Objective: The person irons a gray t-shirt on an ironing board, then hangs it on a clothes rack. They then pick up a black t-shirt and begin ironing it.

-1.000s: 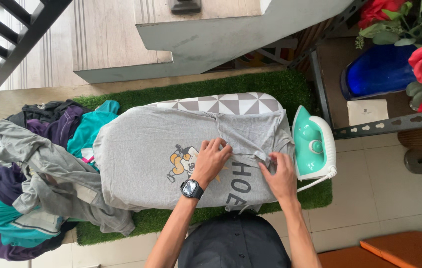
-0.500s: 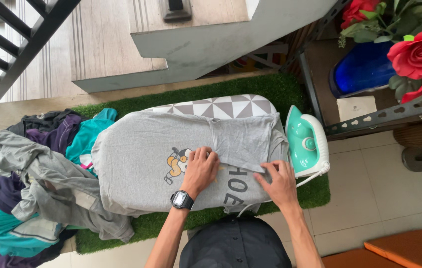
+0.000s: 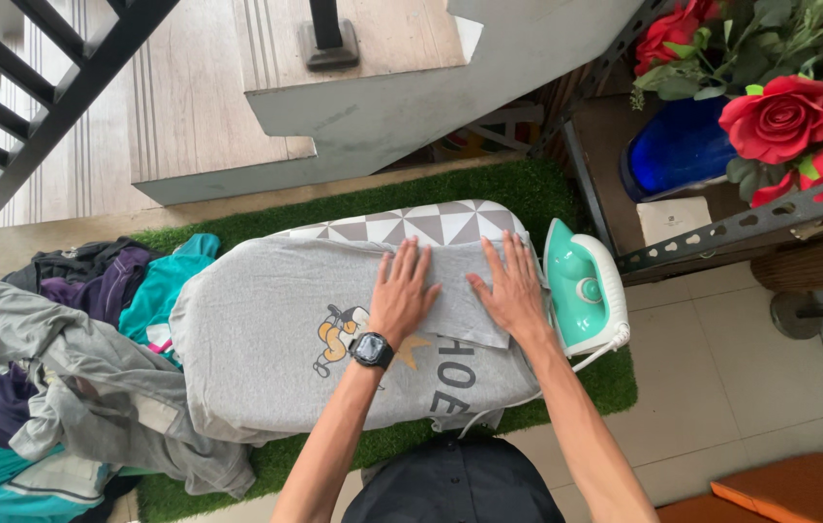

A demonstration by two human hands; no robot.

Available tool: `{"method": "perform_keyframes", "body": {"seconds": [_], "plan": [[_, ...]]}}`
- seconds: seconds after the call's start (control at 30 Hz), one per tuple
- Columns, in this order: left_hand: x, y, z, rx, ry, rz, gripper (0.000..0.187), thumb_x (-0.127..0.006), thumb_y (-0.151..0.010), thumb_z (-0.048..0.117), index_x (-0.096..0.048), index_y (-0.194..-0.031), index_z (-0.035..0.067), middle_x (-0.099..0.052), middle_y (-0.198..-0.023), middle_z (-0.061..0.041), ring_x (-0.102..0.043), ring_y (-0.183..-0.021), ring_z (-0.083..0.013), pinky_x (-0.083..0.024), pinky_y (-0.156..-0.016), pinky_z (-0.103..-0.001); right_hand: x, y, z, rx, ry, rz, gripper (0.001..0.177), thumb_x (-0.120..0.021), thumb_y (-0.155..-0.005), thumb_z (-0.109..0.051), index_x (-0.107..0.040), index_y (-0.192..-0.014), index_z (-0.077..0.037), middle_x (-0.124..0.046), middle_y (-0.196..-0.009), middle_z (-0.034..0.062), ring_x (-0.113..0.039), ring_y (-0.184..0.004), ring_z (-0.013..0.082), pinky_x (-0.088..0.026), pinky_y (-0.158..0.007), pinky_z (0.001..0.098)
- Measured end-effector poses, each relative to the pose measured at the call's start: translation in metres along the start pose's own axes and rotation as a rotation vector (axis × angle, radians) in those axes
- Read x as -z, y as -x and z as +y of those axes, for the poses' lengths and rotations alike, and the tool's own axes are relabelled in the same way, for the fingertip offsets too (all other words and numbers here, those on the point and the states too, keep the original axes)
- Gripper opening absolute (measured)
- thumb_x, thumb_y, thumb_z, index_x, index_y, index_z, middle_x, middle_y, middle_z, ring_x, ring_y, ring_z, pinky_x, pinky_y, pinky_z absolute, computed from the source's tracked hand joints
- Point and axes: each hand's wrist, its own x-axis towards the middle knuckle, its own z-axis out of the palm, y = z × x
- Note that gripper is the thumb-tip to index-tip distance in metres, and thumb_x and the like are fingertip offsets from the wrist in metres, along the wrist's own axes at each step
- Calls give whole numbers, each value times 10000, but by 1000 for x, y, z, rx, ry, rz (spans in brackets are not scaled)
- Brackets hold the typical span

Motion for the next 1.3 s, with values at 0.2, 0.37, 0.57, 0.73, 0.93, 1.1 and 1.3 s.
{"method": "perform_keyframes", "body": {"seconds": [0.2,0.37,0.57,0.73,0.93,1.1,1.3], "plan": [[6,11,-23,7,66,21,702,-460,-1002,555,-292,-1602,231,-220,-1679,-138,-161,-1555,-307,-168,-1253,-470,-5,-4,6,4,88,-25,828,-427,-964,-698,-358,-1599,-172,-205,-1669,233,-152,-1553,383,-98,-1233,582],[18,20,-26,-5,150,101,760,-489,-1016,537,-290,-1627,132,-218,-1704,-162,-177,-1583,-293,-160,-1276,-490,30,5,15,-65,102,71,767,-618,-944,-582,-420,-1551,-156,-222,-1683,263,-199,-1554,395,-175,-1238,578],[37,64,-25,154,246,101,765,-542,-960,530,-367,-1565,95,-325,-1632,-178,-266,-1519,-320,-198,-1209,-490,93,47,83,-561,61,261,670,-788,-949,-453,-533,-1353,17,-577,-1307,273,-564,-1206,407,-469,-1000,511],[36,72,-24,101,159,40,730,-548,-969,550,-429,-1550,125,-348,-1631,-157,-271,-1535,-294,-183,-1227,-493,101,45,117,-849,-347,-198,483,-772,-897,-409,-676,-1127,4,-750,-892,191,-717,-782,255,-543,-734,395],[33,71,-22,87,128,34,758,-552,-924,624,-459,-1513,157,-326,-1624,-163,-258,-1515,-302,-159,-1215,-507,114,49,96,-864,-689,-119,353,-763,-829,-215,-634,-1114,-50,-680,-820,68,-624,-620,163,-511,-554,366],[35,73,-22,102,137,16,800,-549,-909,650,-437,-1536,166,-313,-1628,-160,-250,-1517,-313,-158,-1216,-515,154,81,52,-876,-1010,57,276,-713,-953,-197,-617,-1152,-32,-566,-773,38,-509,-561,117,-427,-464,304],[38,71,-21,40,104,44,635,-574,-930,585,-494,-1510,341,-312,-1618,-197,-247,-1505,-342,-163,-1192,-534,142,77,-12,-762,-1320,-12,340,-598,-996,-303,-519,-1186,-32,-566,-727,35,-525,-463,123,-458,-402,287]]}}
